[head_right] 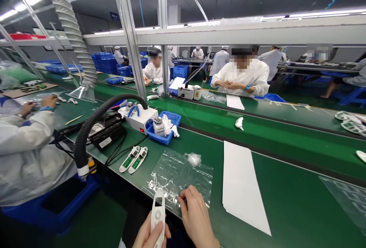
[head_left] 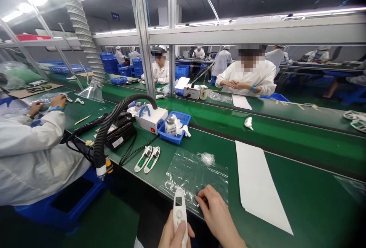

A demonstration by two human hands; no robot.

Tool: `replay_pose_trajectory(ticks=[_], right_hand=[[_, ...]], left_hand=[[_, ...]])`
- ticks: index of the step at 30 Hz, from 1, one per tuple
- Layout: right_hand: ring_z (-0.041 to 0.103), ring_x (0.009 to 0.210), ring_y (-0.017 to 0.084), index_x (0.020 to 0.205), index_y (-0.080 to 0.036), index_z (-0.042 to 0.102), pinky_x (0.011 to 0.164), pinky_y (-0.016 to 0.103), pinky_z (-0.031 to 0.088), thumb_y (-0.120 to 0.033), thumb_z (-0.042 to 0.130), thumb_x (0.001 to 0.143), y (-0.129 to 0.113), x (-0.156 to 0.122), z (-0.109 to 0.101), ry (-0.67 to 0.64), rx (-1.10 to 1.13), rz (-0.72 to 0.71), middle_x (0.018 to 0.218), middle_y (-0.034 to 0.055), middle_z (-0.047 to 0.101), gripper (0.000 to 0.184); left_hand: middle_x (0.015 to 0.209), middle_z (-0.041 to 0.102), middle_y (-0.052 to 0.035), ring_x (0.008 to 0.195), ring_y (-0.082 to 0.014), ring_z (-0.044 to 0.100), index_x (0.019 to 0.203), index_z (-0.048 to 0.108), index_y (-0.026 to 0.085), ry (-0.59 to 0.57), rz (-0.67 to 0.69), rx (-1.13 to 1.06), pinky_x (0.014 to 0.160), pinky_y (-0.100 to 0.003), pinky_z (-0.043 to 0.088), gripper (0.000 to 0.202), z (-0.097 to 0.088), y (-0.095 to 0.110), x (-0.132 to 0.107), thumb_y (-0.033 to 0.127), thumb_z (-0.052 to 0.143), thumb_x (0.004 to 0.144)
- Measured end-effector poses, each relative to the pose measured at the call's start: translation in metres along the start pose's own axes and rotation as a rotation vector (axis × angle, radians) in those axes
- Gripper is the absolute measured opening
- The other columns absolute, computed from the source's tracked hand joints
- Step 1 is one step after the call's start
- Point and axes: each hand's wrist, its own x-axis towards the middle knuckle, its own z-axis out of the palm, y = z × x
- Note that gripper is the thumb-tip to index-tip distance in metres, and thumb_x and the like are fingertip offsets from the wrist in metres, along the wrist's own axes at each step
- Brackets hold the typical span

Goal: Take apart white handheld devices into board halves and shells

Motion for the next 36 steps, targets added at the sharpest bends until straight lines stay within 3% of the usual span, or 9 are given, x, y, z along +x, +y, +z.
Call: replay_pose_trajectory(ticks=[4,9,13,24,36], right_hand=[[0.052,0.074,0.020,0.075,-0.022,0.049,0.071,0.034,0.041,-0.029,0.039,0.094,0.001,-0.006,0.005,0.021,0.034,0.009,0.078,0.0014,0.053,0.022],[0.050,0.068,0.017,0.074,-0.022,0.049,0.068,0.030,0.039,-0.036,0.038,0.095,-0.008,-0.017,-0.004,0.093,0.197,-0.028,0.074,0.0000,0.052,0.028],[0.050,0.067,0.016,0.071,-0.021,0.050,0.064,0.026,0.039,-0.038,0.040,0.095,-0.026,-0.018,-0.018,0.019,0.323,-0.023,0.073,-0.0004,0.051,0.030],[0.047,0.067,0.015,0.073,-0.022,0.050,0.071,0.029,0.036,-0.034,0.038,0.096,-0.028,-0.011,-0.020,-0.061,0.181,-0.025,0.073,-0.0022,0.051,0.028],[0.048,0.070,0.017,0.076,-0.022,0.051,0.072,0.031,0.037,-0.033,0.037,0.096,-0.022,-0.011,-0.017,-0.053,0.137,-0.038,0.077,-0.0004,0.055,0.027]], left_hand=[[0.067,0.066,-0.0080,0.042,-0.0084,0.048,0.093,0.057,0.012,0.011,0.009,-0.031,0.040,-0.020,0.030,0.060,-0.002,-0.001,0.004,0.067,0.062,0.069],[0.069,0.069,-0.0113,0.042,-0.0078,0.047,0.090,0.058,0.010,-0.037,-0.064,-0.032,0.040,-0.020,0.030,0.062,-0.001,0.002,0.005,0.067,0.062,0.068],[0.066,0.068,-0.0123,0.042,-0.0070,0.046,0.089,0.057,0.009,-0.128,-0.063,0.009,0.041,-0.020,0.028,0.060,0.004,0.006,0.005,0.067,0.060,0.071],[0.064,0.068,-0.0112,0.043,-0.0076,0.046,0.093,0.054,0.010,-0.255,-0.059,0.085,0.043,-0.020,0.029,0.061,0.010,0.000,0.005,0.068,0.054,0.075],[0.061,0.066,-0.0089,0.042,-0.0088,0.046,0.092,0.054,0.011,-0.255,-0.058,0.106,0.042,-0.021,0.030,0.061,0.016,0.002,0.007,0.069,0.053,0.074]])
